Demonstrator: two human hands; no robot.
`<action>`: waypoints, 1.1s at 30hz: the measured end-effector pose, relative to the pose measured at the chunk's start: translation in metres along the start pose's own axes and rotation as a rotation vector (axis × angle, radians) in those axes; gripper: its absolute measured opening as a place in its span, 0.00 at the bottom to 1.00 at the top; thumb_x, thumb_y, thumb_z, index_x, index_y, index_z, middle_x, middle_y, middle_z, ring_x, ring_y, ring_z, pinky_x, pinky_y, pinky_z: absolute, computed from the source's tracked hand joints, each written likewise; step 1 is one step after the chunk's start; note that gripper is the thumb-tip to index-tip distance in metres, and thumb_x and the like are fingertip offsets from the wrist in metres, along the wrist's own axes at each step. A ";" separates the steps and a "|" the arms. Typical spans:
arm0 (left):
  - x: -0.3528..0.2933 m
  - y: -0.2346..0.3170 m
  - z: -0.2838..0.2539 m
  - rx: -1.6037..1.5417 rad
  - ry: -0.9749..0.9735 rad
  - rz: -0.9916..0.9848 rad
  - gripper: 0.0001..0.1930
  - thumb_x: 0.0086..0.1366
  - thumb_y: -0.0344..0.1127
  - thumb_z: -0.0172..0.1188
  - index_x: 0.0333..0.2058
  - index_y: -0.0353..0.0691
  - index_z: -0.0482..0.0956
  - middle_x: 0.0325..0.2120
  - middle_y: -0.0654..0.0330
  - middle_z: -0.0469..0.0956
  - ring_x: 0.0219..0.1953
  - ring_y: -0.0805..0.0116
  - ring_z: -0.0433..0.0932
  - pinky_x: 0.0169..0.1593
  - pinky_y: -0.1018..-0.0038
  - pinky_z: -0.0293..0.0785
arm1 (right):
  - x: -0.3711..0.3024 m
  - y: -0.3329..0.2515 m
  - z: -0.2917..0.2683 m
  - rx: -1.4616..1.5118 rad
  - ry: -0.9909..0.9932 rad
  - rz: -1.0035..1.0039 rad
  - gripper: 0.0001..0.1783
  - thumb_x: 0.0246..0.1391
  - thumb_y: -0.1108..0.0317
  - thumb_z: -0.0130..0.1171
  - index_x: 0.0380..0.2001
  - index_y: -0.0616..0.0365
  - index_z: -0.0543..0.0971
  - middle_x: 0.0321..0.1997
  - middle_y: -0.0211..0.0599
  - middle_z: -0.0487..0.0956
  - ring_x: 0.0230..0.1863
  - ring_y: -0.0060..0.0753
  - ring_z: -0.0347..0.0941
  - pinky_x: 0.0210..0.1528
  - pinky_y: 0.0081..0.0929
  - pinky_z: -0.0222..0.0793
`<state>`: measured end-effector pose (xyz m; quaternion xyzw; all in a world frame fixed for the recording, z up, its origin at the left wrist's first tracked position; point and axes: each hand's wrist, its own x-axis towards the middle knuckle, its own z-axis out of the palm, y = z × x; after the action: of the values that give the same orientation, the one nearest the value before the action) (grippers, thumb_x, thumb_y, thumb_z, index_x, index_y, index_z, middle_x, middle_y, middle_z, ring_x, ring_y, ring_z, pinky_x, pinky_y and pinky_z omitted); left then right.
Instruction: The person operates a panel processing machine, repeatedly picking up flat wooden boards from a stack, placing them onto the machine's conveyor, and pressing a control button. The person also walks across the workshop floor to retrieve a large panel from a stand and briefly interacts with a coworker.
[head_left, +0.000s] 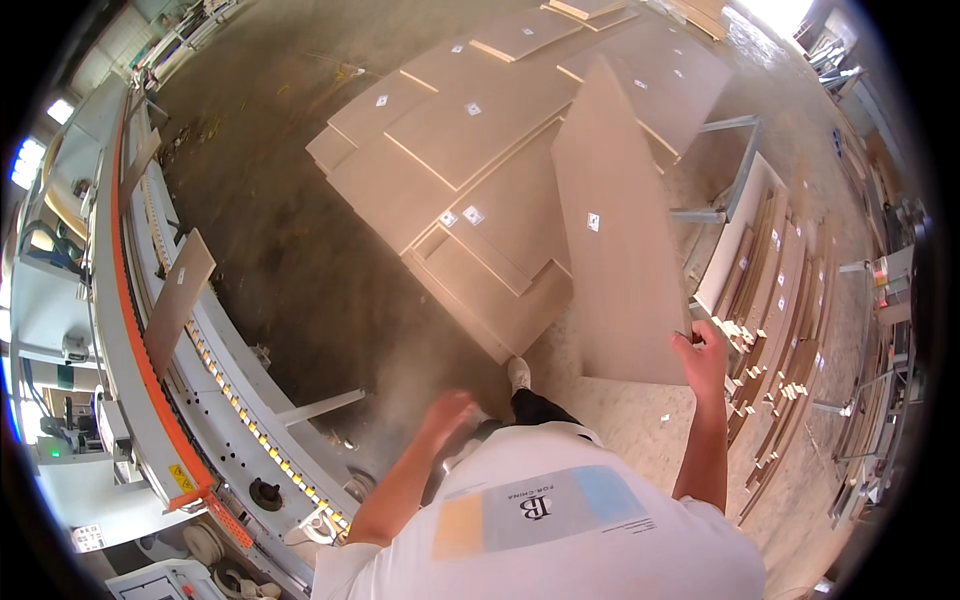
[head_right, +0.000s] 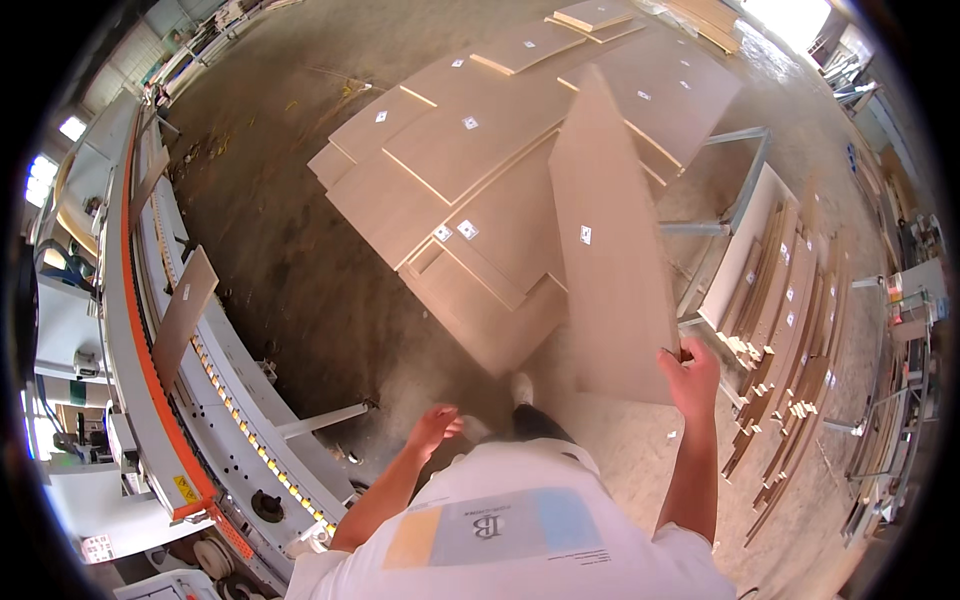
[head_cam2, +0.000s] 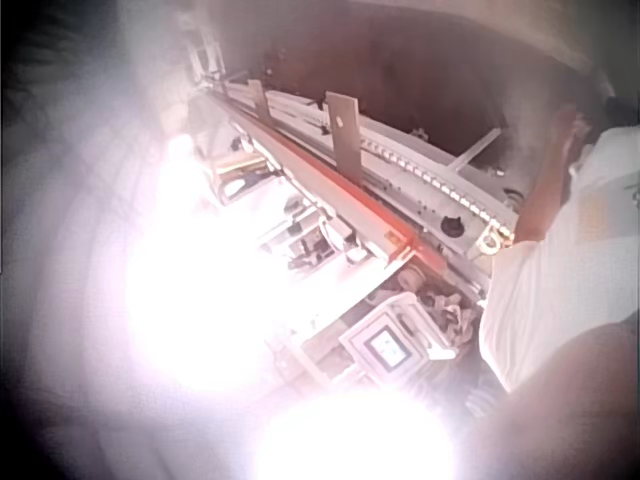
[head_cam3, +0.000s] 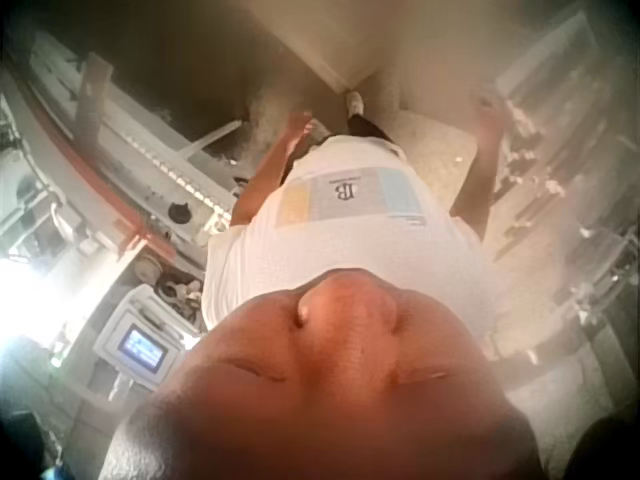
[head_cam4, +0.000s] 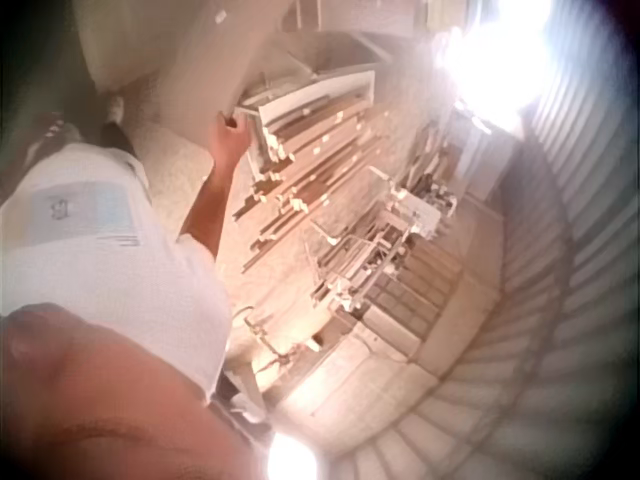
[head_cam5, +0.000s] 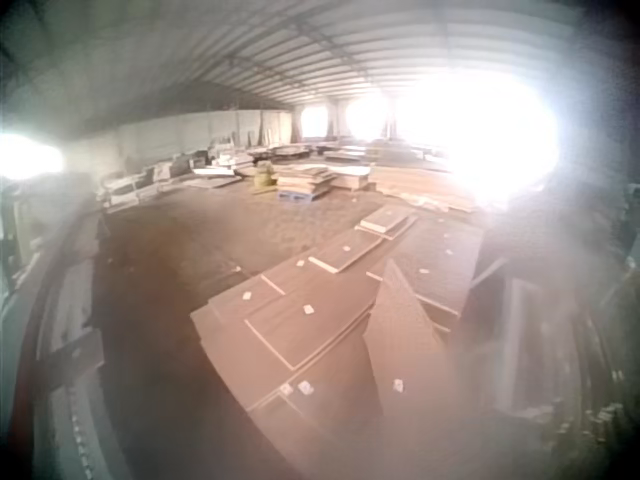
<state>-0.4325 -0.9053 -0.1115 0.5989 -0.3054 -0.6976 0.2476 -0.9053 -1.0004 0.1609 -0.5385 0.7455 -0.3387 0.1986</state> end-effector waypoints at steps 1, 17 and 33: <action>0.008 0.025 0.015 -0.003 -0.028 0.010 0.20 0.75 0.44 0.56 0.56 0.36 0.77 0.44 0.55 0.84 0.43 0.67 0.82 0.47 0.71 0.78 | 0.001 0.000 -0.003 -0.040 0.007 -0.034 0.12 0.43 0.67 0.71 0.26 0.59 0.78 0.22 0.30 0.73 0.26 0.25 0.70 0.30 0.27 0.65; 0.145 0.302 0.211 -0.374 -0.065 -0.028 0.17 0.69 0.38 0.65 0.49 0.33 0.77 0.41 0.60 0.81 0.42 0.71 0.80 0.41 0.72 0.75 | -0.078 0.102 0.061 -0.359 0.040 -0.318 0.11 0.32 0.71 0.64 0.24 0.46 0.77 0.28 0.29 0.77 0.32 0.43 0.76 0.26 0.42 0.73; 0.017 0.142 0.146 -1.141 0.038 0.029 0.19 0.67 0.26 0.57 0.55 0.31 0.72 0.53 0.51 0.77 0.57 0.53 0.76 0.62 0.56 0.74 | -0.051 0.202 0.058 -0.037 -0.462 -0.042 0.60 0.39 0.50 0.79 0.71 0.62 0.59 0.77 0.56 0.56 0.79 0.51 0.48 0.77 0.46 0.51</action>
<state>-0.5820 -0.9966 -0.0065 0.3785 0.1161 -0.7377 0.5469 -0.9847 -0.9306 -0.0282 -0.6208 0.6749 -0.1969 0.3470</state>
